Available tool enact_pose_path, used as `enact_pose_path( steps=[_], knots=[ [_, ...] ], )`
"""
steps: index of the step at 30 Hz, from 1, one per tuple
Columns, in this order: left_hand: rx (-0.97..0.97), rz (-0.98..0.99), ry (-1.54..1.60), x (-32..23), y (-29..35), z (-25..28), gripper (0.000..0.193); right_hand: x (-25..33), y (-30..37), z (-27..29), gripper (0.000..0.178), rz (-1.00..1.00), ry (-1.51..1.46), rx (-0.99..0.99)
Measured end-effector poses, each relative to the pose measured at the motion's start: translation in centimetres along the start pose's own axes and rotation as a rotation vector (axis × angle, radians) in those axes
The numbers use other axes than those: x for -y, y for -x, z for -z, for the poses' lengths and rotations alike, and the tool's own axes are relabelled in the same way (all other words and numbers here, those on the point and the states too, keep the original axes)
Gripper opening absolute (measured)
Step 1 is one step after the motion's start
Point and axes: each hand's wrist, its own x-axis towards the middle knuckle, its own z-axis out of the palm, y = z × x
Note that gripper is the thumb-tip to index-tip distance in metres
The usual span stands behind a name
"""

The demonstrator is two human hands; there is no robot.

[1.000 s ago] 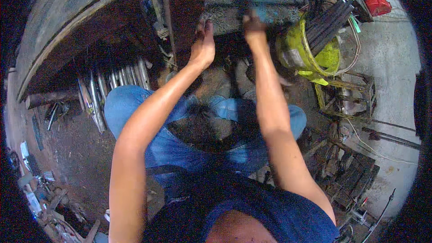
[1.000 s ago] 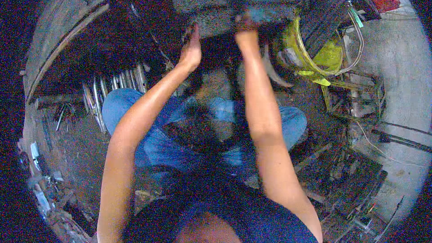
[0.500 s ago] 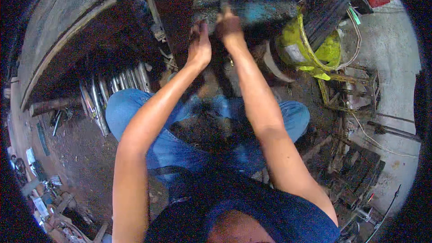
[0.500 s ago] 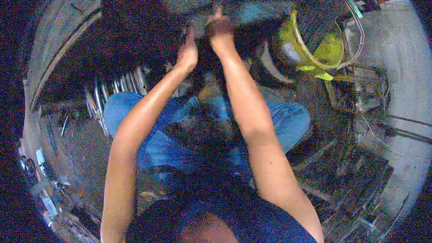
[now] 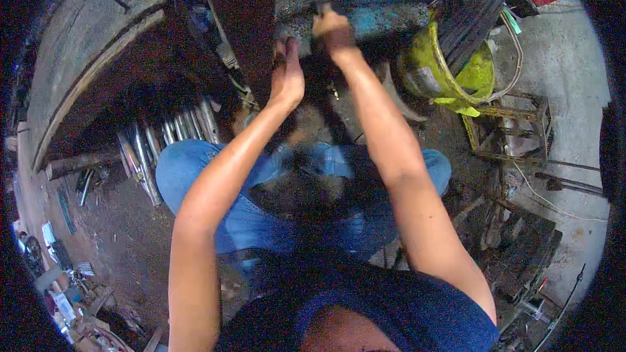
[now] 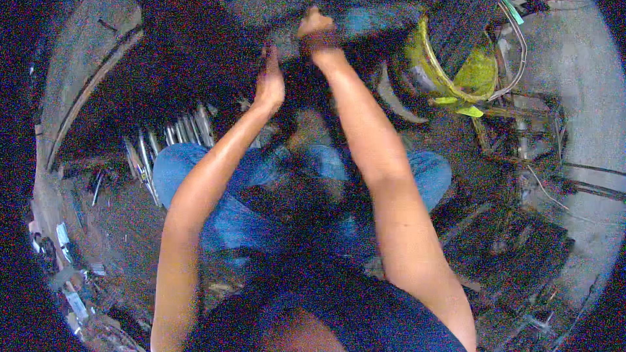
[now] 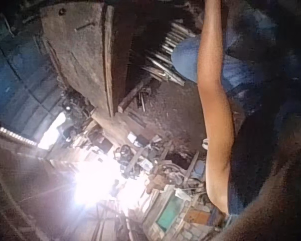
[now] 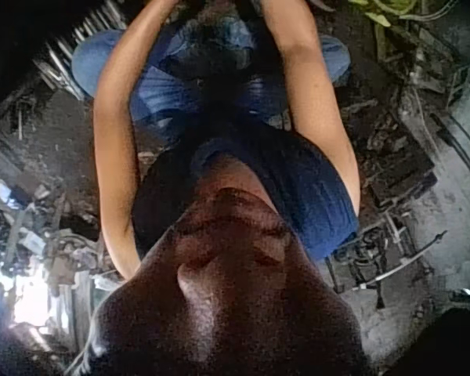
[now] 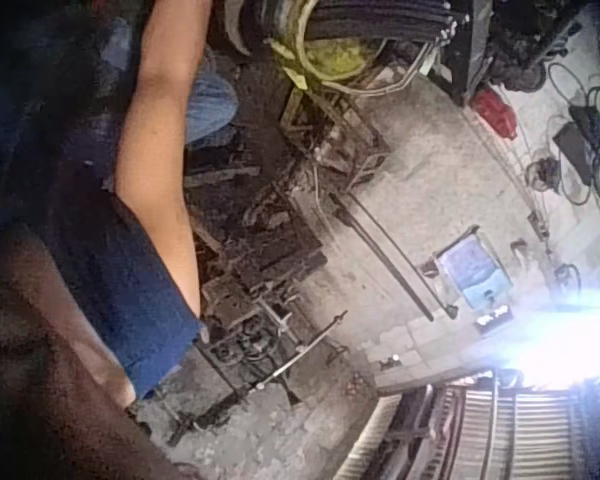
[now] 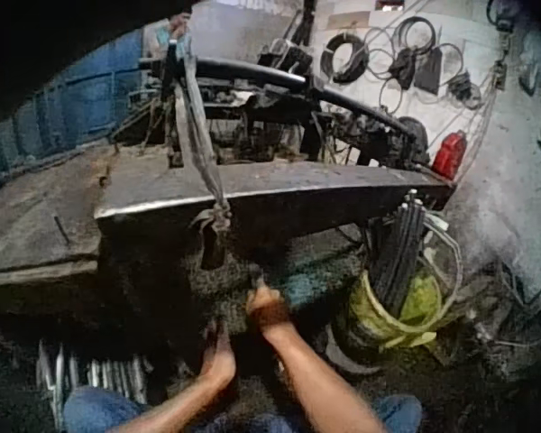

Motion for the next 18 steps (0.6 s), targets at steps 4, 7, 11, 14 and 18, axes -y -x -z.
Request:
enact_pose_path(
  steps=[4,7,11,14,18],
  knots=[
    [-0.11,0.088,0.147,-0.2,0.3,-0.1,0.058,-3.9,-1.3,4.2,0.032,-0.08,0.119,-0.422],
    [-0.134,0.022,0.08,0.6,0.1,-0.1,0.056,-3.8,-1.4,4.3,0.032,-0.108,0.256,-0.252],
    [0.135,0.036,-0.245,1.4,0.0,-0.2,0.047,-0.6,-1.2,-0.5,0.034,-0.185,0.141,-0.022],
    [-0.038,-0.082,-0.209,1.2,0.2,-0.4,0.046,-2.3,-1.8,-0.1,0.034,0.023,0.089,-0.313],
    [0.069,0.094,-0.184,0.5,0.1,0.2,0.049,-6.5,-3.7,4.0,0.032,-0.166,0.16,-0.25]
  ],
)
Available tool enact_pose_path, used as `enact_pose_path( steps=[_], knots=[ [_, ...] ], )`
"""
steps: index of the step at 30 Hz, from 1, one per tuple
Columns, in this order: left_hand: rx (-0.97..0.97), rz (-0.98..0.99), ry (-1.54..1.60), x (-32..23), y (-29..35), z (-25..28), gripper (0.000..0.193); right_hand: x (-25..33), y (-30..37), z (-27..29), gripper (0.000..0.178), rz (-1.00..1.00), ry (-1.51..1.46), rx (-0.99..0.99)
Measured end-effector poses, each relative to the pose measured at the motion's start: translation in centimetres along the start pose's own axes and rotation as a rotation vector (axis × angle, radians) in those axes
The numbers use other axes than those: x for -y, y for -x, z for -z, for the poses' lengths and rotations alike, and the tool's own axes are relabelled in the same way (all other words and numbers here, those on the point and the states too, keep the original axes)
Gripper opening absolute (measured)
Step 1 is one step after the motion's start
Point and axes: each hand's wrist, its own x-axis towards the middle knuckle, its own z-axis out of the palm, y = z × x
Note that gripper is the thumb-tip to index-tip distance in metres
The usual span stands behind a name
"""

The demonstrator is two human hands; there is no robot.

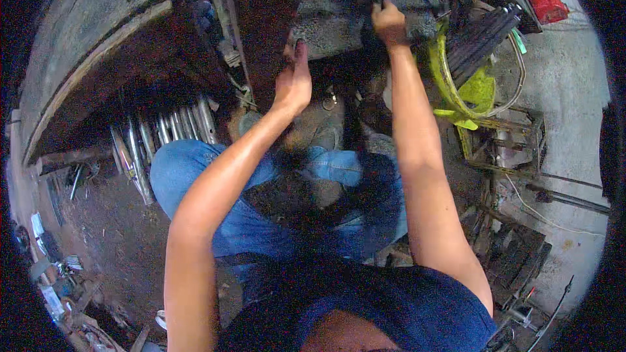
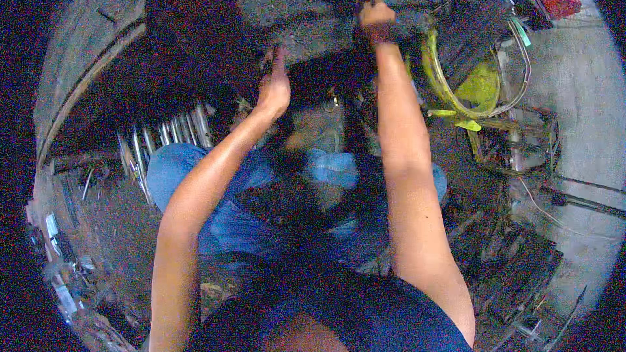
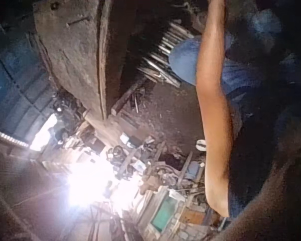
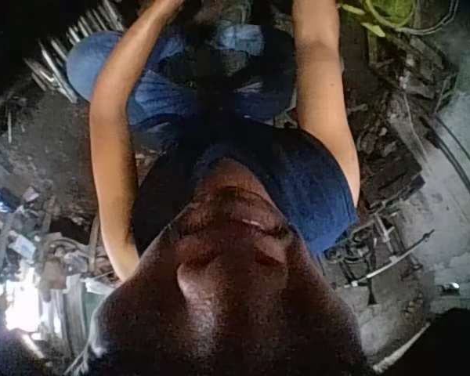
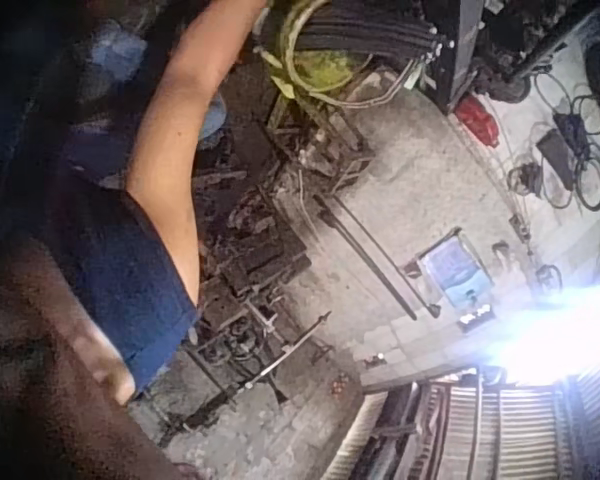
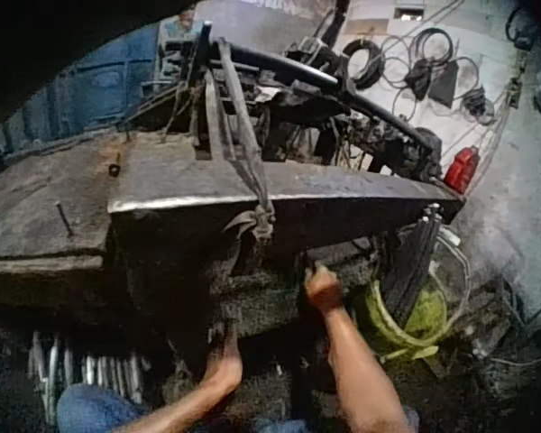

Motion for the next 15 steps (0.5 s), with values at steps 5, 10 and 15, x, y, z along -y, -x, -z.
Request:
enact_pose_path(
  steps=[5,10,15],
  knots=[
    [0.111,0.073,0.009,-0.4,0.2,0.1,0.049,3.5,2.7,-3.7,0.035,0.198,0.041,0.124],
    [-0.222,-0.106,0.236,0.3,-0.1,-1.0,0.059,1.4,1.8,-3.5,0.036,0.287,0.093,-0.022],
    [-0.232,-0.152,0.25,0.9,-0.6,-1.5,0.058,0.2,-1.5,-1.4,0.032,-0.199,0.074,-0.008]
  ],
)
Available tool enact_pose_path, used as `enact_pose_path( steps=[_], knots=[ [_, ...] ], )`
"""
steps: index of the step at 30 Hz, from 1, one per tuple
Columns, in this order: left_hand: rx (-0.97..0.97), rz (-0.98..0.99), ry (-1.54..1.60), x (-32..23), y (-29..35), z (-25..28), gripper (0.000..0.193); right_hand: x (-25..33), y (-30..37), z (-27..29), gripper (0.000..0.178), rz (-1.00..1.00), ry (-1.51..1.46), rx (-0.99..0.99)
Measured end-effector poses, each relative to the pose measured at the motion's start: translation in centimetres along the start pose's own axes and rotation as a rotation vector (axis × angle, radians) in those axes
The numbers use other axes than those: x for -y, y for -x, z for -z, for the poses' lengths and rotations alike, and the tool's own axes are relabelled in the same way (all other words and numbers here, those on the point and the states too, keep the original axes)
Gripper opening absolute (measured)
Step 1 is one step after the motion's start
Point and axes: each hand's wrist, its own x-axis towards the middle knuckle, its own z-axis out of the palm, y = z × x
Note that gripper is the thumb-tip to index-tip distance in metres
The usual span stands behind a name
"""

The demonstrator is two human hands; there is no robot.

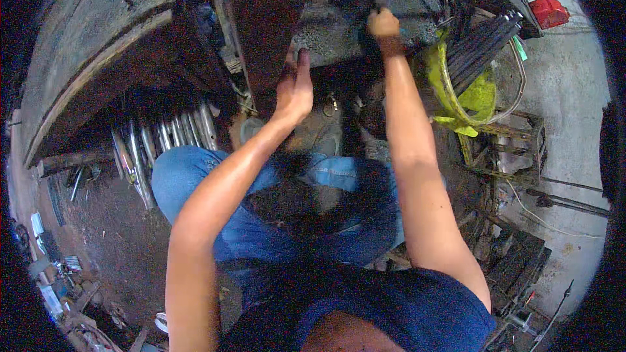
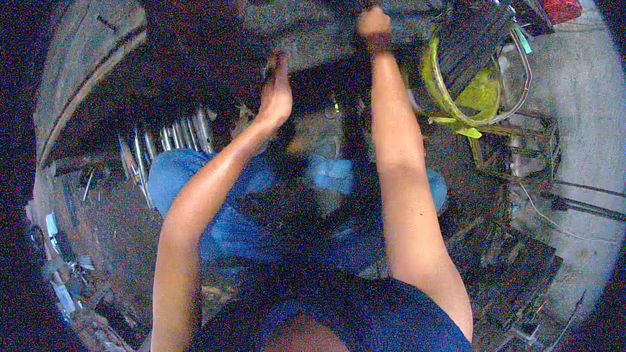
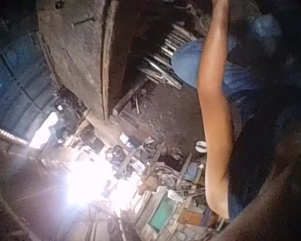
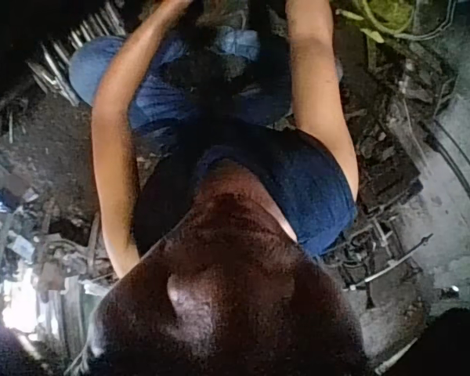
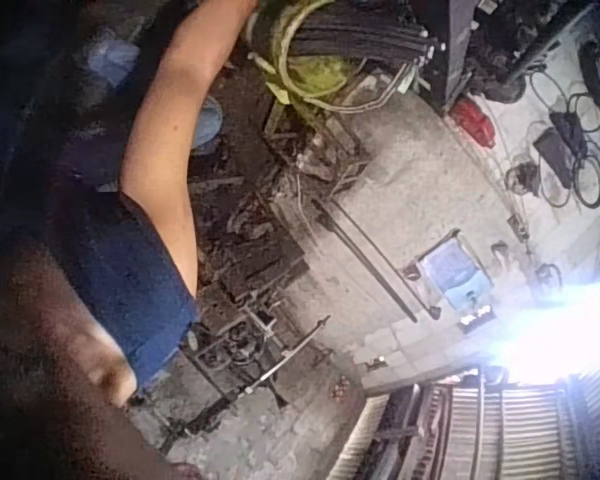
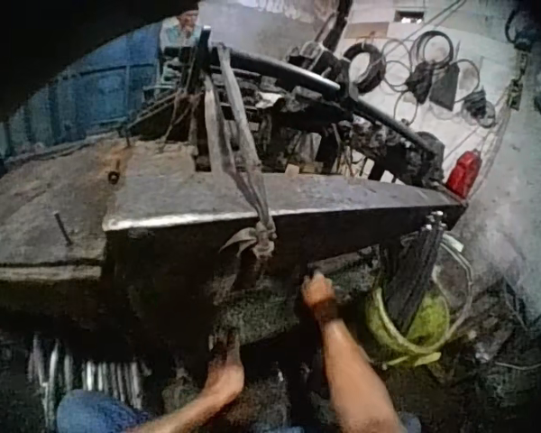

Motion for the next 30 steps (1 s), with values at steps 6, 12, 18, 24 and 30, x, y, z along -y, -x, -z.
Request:
enact_pose_path(
  steps=[6,12,18,24,30],
  knots=[
    [0.244,0.119,-0.101,1.3,0.0,0.0,0.059,5.0,5.4,-3.0,0.027,0.321,-0.13,0.08],
    [0.144,0.122,-0.081,0.8,-0.1,0.0,0.057,0.9,-0.1,-0.1,0.027,0.1,-0.155,0.025],
    [0.253,0.269,-0.207,-1.4,0.1,0.8,0.05,6.0,4.1,-3.4,0.03,0.199,-0.214,0.396],
    [0.073,0.083,-0.043,0.2,-0.1,0.4,0.049,2.7,1.6,0.1,0.027,0.08,-0.2,0.006],
    [0.16,-0.064,-0.349,0.4,0.1,0.2,0.049,5.2,3.4,-2.7,0.03,0.137,-0.204,0.249]
  ],
)
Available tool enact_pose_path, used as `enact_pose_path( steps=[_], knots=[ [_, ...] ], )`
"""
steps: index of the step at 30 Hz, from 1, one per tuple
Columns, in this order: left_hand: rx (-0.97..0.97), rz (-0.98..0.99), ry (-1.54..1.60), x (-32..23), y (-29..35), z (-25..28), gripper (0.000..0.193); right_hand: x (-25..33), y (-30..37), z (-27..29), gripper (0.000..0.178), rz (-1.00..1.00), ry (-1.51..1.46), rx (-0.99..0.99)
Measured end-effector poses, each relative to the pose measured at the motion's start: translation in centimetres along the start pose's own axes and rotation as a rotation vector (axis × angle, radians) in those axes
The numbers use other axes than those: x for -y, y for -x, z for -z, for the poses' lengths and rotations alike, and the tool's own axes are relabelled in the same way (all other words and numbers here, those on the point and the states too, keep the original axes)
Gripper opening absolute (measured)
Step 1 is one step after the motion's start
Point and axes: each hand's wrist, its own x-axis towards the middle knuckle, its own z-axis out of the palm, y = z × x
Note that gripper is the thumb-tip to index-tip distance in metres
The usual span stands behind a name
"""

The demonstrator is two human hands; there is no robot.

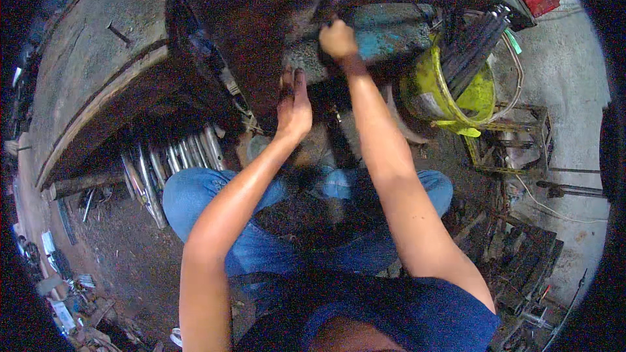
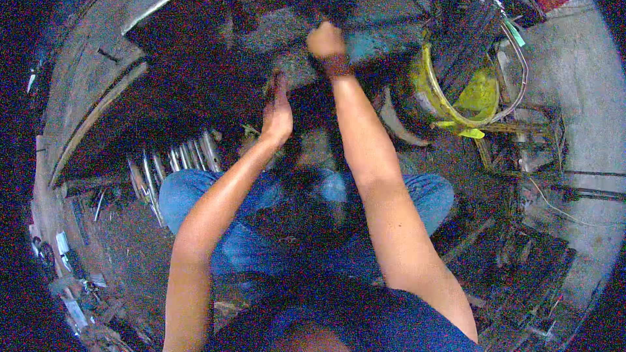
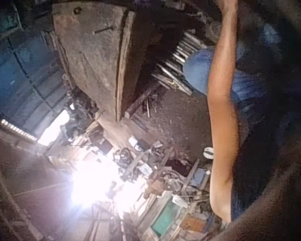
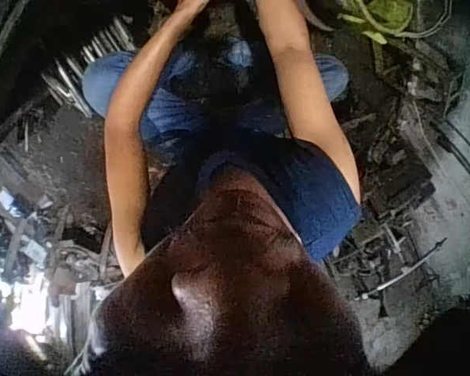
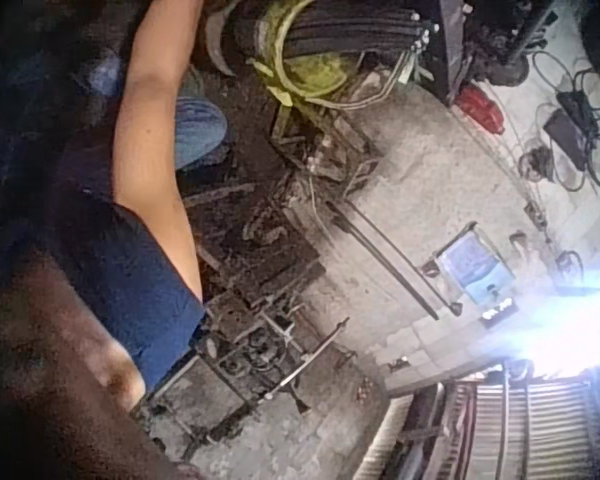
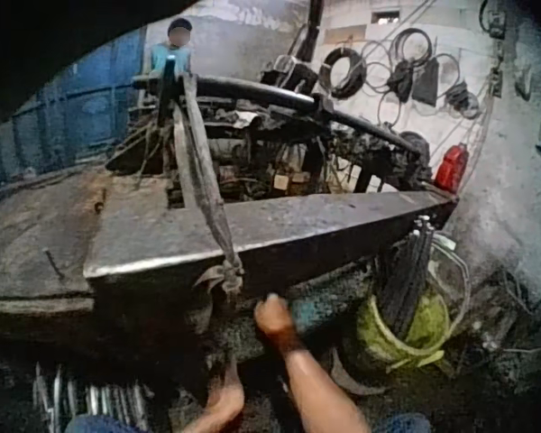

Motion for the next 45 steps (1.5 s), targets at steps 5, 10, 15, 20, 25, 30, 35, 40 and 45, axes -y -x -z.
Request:
enact_pose_path(
  steps=[5,10,15,20,25,30,35,40,45],
  knots=[
    [-0.106,0.082,0.373,-1.5,0.2,0.9,0.05,-1.3,-0.4,2.0,0.036,0.058,-0.005,-0.175],
    [-0.058,0.125,0.368,-0.2,-0.2,-0.2,0.051,-3.0,-2.1,4.5,0.02,0.144,0.679,-0.071],
    [-0.096,0.011,0.203,1.2,-0.4,-1.3,0.052,1.0,0.9,-0.8,0.028,0.12,-0.07,-0.017],
    [-0.132,-0.045,0.199,0.3,0.1,-0.3,0.048,-0.7,-0.3,2.8,0.031,0.222,0.22,-0.246],
    [0.001,-0.007,-0.06,-0.4,0.0,0.3,0.051,-1.0,-0.4,3.4,0.028,0.284,0.597,0.063],
    [-0.034,-0.058,-0.066,-0.5,0.4,0.4,0.046,0.6,-0.5,1.0,0.034,0.054,0.007,0.08],
    [-0.139,-0.155,-0.01,-0.7,0.5,0.6,0.04,-1.2,-5.5,1.5,0.035,0.552,-0.027,-0.133],
    [-0.159,-0.1,0.105,-0.6,0.1,0.2,0.04,-1.8,-5.3,1.7,0.036,0.611,0.124,0.105],
    [-0.13,-0.163,0.021,-0.4,0.5,0.1,0.041,-0.6,-2.4,4.6,0.041,0.506,0.289,0.393]
  ],
)
